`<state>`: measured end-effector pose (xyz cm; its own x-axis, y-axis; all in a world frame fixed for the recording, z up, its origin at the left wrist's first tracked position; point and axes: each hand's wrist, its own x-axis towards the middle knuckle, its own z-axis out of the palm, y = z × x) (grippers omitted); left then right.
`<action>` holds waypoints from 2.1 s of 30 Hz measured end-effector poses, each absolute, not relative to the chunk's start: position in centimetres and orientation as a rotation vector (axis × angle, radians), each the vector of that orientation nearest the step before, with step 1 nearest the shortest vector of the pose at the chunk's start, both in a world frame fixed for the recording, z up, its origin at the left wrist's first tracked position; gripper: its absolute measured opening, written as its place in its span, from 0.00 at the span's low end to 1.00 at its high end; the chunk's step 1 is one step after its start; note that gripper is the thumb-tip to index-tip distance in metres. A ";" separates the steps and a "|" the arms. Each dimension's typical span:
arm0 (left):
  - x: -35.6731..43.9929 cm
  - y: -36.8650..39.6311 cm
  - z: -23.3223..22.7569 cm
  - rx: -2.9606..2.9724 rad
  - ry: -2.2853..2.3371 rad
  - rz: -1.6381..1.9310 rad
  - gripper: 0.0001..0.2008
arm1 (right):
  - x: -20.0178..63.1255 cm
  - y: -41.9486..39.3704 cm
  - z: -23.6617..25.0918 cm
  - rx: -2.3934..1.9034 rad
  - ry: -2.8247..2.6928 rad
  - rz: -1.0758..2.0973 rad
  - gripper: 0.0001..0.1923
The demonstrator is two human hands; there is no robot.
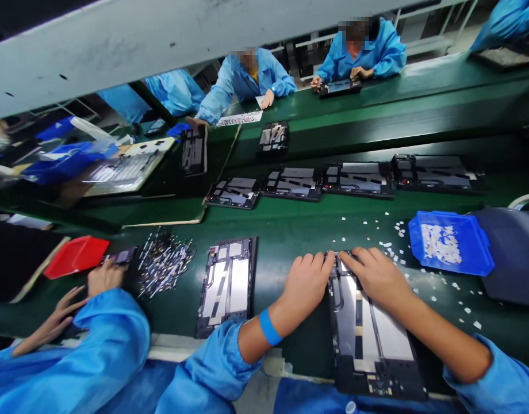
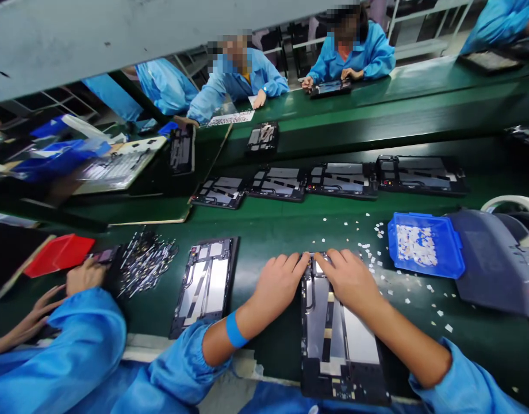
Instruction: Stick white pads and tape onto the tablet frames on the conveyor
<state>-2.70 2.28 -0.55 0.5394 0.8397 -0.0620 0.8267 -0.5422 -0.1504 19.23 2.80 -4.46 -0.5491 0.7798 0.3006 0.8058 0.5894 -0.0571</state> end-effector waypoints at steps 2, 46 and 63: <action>-2.6 2.2 -0.6 -2.665 -1.448 0.204 0.22 | 19.2 2.8 -4.6 -1.293 -2.530 -0.126 0.24; -3.7 3.4 -0.3 -2.815 -1.551 0.099 0.21 | 19.2 2.9 -4.4 -1.306 -2.545 -0.108 0.26; -6.1 0.6 -0.9 -2.779 -1.769 -0.214 0.24 | 18.8 3.2 -4.1 -1.307 -2.566 -0.075 0.28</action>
